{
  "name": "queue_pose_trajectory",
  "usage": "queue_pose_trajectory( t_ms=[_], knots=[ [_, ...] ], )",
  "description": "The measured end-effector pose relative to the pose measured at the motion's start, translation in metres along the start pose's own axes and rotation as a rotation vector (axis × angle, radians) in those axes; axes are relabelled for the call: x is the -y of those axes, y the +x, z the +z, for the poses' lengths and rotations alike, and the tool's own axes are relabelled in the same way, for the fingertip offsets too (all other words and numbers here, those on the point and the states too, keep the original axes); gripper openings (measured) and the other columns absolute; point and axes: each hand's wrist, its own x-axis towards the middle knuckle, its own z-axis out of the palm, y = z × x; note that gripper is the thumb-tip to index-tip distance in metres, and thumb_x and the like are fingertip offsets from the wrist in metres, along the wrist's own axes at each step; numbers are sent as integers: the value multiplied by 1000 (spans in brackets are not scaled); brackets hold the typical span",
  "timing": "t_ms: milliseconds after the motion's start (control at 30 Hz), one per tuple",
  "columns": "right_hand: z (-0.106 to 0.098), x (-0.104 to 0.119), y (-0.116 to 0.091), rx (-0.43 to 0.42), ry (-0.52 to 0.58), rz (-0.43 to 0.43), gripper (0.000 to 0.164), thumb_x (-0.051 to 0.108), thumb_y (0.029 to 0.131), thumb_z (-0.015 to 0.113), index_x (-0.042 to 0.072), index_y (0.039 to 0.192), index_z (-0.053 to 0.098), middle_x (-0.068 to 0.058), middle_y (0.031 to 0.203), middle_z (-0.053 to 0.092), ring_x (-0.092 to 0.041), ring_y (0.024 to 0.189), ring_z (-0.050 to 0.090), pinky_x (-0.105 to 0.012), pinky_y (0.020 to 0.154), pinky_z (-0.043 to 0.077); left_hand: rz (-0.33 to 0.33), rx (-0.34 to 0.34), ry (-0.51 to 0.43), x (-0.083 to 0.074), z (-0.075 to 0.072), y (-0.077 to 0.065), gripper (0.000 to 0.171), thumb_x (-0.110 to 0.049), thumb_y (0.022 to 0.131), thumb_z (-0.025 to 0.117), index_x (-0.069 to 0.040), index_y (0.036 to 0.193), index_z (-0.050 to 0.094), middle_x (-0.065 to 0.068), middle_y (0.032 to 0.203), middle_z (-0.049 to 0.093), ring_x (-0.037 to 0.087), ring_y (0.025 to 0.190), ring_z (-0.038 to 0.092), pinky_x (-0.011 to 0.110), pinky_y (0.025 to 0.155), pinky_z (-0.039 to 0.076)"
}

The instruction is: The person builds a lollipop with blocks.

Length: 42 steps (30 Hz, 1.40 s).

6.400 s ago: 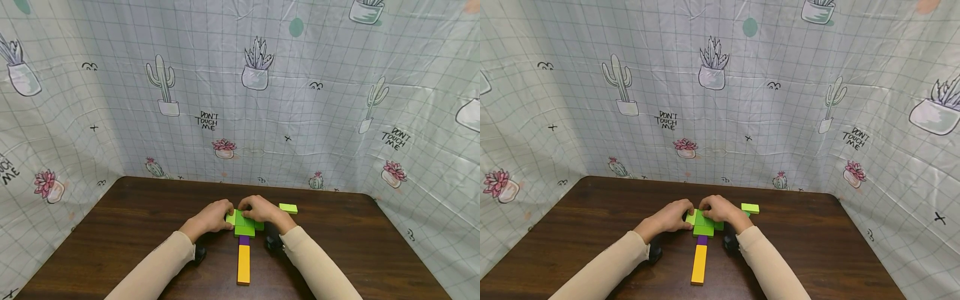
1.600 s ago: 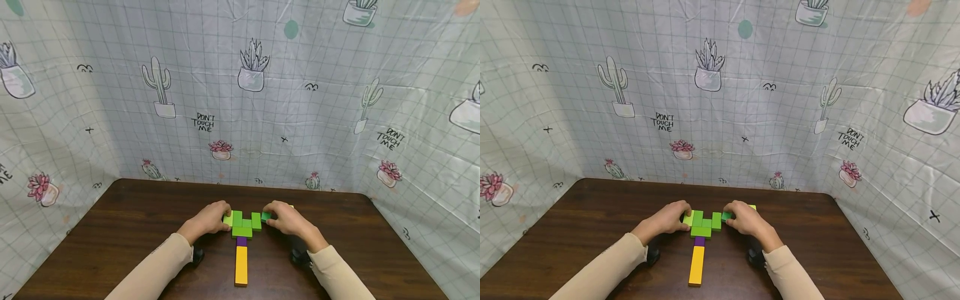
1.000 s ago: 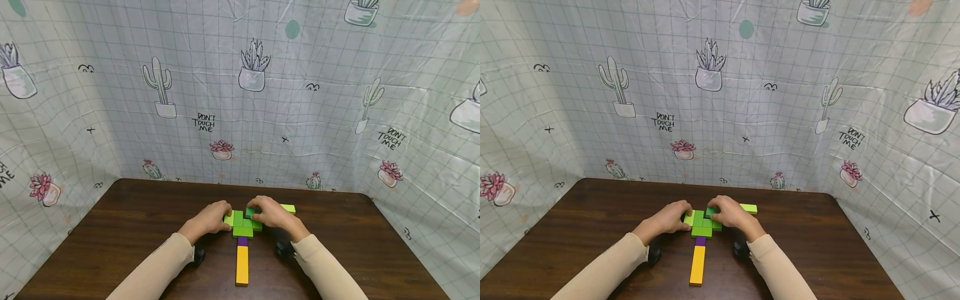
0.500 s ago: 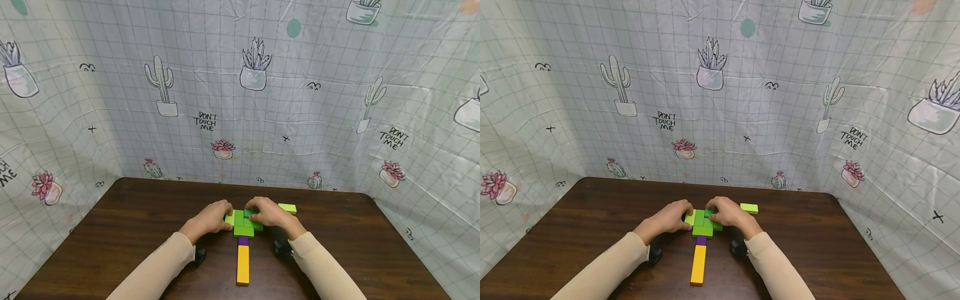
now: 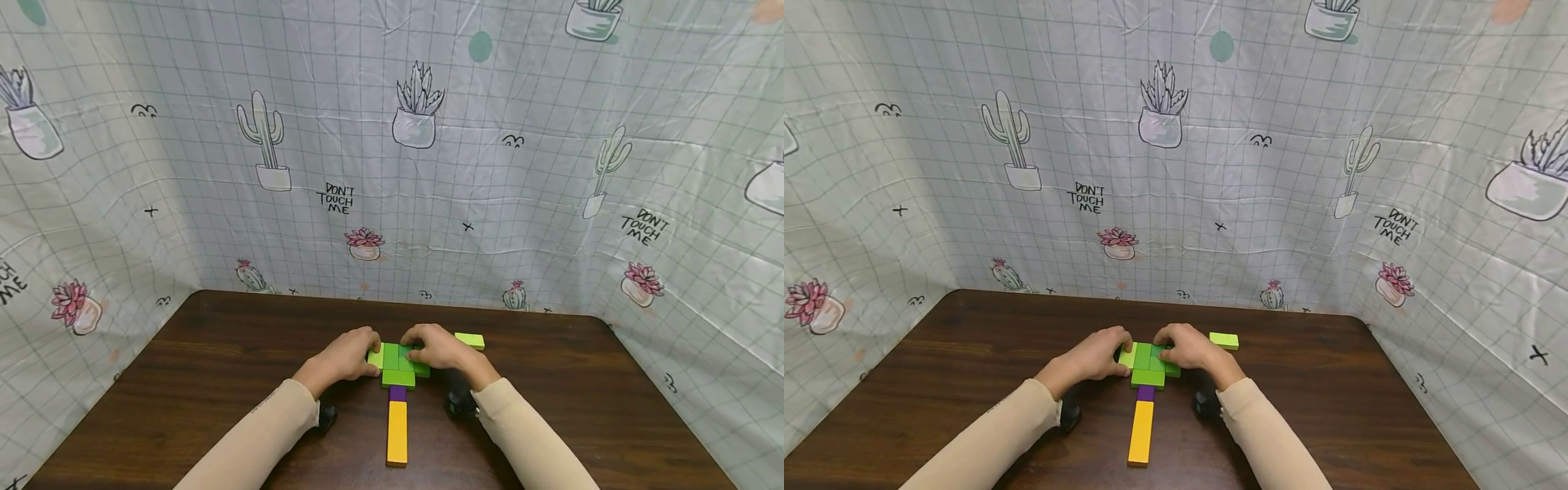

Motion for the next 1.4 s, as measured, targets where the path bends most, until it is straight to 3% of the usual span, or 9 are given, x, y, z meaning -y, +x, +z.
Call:
queue_pose_trajectory(
  t_ms=[333, 733, 1400],
  knots=[
    [-4, -2, -8, -34, 58, 10, 32, 16, 90, 68, 5, 120, 63, -7, 114, 63, -26, 107, 58, -44, 88, 47, 14, -8, 6, 0, 0, 0, 34, -28, 80, 79, -9, 101, 60, 3, 99, 54, 17, 82, 52, 35, 74, 47],
    [-9, -13, -31, -14, 63, 45, 57, 27, 77, 79, 6, 126, 59, -5, 123, 58, -24, 114, 53, -45, 96, 43, 17, -14, 28, -1, 0, -1, 34, -28, 80, 79, -9, 102, 61, 3, 100, 55, 19, 87, 54, 36, 78, 48],
    [-7, -15, -35, -17, 26, 50, 51, 23, 78, 78, 7, 123, 61, -6, 121, 59, -25, 113, 54, -45, 96, 43, 7, -14, 20, -1, 0, -1, 35, -28, 80, 79, -9, 103, 61, 3, 102, 55, 19, 87, 54, 36, 77, 48]
  ],
)
